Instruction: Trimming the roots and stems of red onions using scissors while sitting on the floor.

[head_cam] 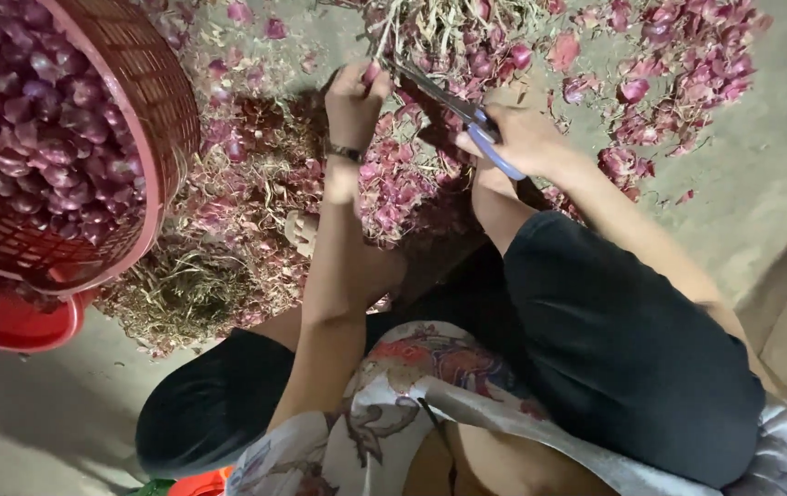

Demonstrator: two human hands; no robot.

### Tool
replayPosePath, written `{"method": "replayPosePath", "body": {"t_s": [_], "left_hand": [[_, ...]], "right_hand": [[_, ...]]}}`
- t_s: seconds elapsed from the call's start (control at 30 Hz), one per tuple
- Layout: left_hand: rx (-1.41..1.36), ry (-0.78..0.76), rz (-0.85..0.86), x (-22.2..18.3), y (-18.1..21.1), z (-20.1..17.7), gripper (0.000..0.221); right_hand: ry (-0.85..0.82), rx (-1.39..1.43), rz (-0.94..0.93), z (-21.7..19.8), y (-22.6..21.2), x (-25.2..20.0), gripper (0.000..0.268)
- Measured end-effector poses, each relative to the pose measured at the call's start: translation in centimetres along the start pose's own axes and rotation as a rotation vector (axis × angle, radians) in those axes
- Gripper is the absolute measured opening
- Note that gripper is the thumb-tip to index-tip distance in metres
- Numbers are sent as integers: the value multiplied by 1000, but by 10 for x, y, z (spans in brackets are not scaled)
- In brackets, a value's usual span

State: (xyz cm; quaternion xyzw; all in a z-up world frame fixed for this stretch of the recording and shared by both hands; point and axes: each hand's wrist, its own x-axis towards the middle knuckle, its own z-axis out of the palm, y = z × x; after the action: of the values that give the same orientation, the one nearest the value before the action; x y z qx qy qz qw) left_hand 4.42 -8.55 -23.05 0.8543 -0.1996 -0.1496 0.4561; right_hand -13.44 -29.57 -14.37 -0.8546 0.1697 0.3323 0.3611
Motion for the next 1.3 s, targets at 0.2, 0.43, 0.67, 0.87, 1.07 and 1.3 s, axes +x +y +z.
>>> {"method": "replayPosePath", "body": {"t_s": [0.2, 0.43, 0.67, 0.87, 1.07, 1.3], "left_hand": [[-13, -150, -75, -7, 44, -20, 12], [-305, 24, -93, -15, 32, -35, 29], [-625, -11, -59, -26, 40, -41, 30], [-458, 20, 42, -26, 54, -41, 37], [-745, -119, 207, -28, 123, -34, 47], [-659, -232, 105, -45, 151, -34, 58]], "right_hand": [[84, -8, -136, 0, -9, 16, 68], [163, 66, -107, -5, -11, -6, 61], [34, -16, -62, -8, -27, -12, 62], [203, 142, -118, 3, -12, -3, 53], [340, 573, -296, -17, -42, 1, 33], [482, 646, -361, -40, -61, -10, 30]]}}
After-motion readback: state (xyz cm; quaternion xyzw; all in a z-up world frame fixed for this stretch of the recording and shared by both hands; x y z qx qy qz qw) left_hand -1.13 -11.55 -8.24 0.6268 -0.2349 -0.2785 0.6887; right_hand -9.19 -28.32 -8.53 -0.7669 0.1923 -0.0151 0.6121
